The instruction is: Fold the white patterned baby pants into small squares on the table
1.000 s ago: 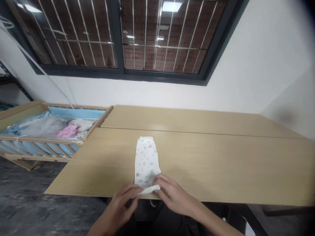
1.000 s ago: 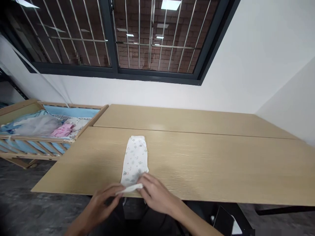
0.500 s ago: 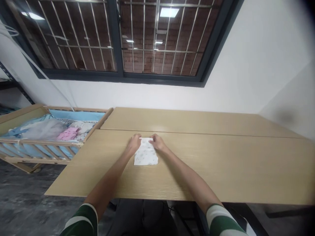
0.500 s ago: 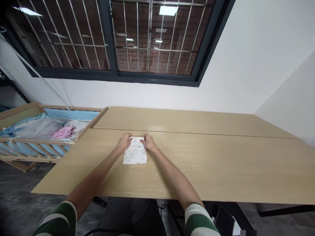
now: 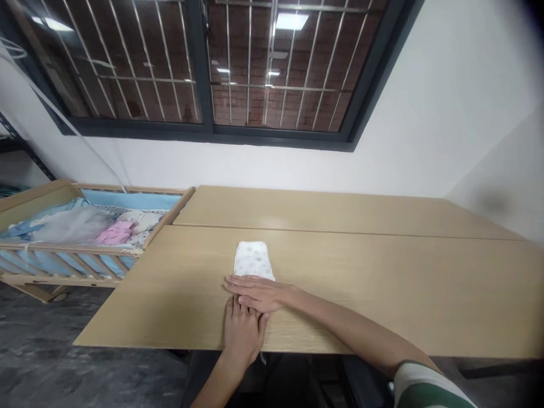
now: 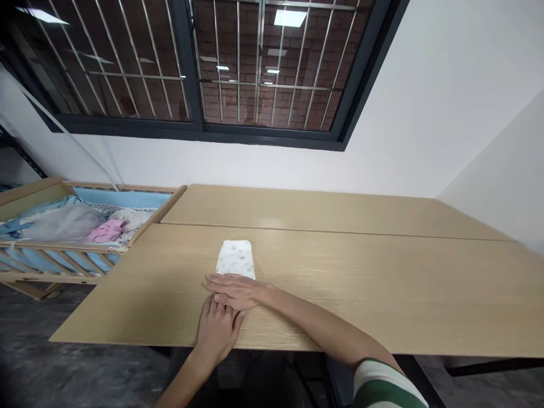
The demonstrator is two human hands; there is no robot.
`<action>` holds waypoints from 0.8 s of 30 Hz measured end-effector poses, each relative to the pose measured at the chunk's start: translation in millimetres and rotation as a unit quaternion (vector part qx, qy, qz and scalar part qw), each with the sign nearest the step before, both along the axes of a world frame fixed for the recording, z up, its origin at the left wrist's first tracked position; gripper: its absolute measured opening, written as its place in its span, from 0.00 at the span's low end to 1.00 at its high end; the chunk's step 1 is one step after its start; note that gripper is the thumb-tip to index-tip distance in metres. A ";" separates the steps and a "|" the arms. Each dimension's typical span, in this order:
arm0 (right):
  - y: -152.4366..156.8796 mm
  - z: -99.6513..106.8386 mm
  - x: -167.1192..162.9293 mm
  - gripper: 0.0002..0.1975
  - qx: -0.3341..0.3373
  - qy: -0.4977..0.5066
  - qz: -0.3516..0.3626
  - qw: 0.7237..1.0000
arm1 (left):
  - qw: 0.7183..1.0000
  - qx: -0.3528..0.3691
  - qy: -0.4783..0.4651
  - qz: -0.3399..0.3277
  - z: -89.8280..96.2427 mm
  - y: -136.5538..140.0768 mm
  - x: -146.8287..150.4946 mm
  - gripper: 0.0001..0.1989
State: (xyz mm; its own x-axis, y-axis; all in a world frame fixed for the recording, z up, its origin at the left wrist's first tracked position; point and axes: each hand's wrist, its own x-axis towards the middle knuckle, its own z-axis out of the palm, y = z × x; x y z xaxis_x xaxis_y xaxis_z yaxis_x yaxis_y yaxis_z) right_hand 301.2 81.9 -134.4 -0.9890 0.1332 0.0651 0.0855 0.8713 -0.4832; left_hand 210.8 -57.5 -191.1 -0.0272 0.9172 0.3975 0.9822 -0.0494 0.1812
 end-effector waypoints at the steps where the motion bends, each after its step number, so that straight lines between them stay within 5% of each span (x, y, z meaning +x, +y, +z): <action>1: 8.9 -7.4 -1.7 0.28 0.006 -0.013 -0.011 1.000 | 1.000 0.004 -0.001 -0.002 0.5 0.7 -2.9 0.23; 7: 92.4 -22.3 -10.9 0.28 0.068 -0.030 -0.124 0.989 | 0.999 0.044 0.021 -0.007 4.5 6.2 -11.4 0.26; 11: 116.4 -20.3 -15.7 0.28 0.093 -0.013 -0.143 0.985 | 0.999 0.036 0.018 -0.013 5.2 7.2 -11.2 0.24; 19: 68.9 -1.7 18.3 0.24 0.100 0.090 -0.257 0.957 | 0.991 -0.029 -0.039 -0.127 12.6 34.1 -77.5 0.14; 24: 28.5 11.4 61.1 0.29 0.017 0.033 -0.217 0.975 | 0.978 -0.031 -0.093 -0.182 10.6 52.5 -104.4 0.12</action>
State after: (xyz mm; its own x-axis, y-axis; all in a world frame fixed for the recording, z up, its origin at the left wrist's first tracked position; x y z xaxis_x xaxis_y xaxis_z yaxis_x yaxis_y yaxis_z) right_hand 362.3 110.4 -123.0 -0.8334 0.5350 0.1386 0.4194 0.7756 -0.4719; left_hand 106.4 -4.9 -180.5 0.2399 0.9014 0.3605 0.8509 -0.3740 0.3688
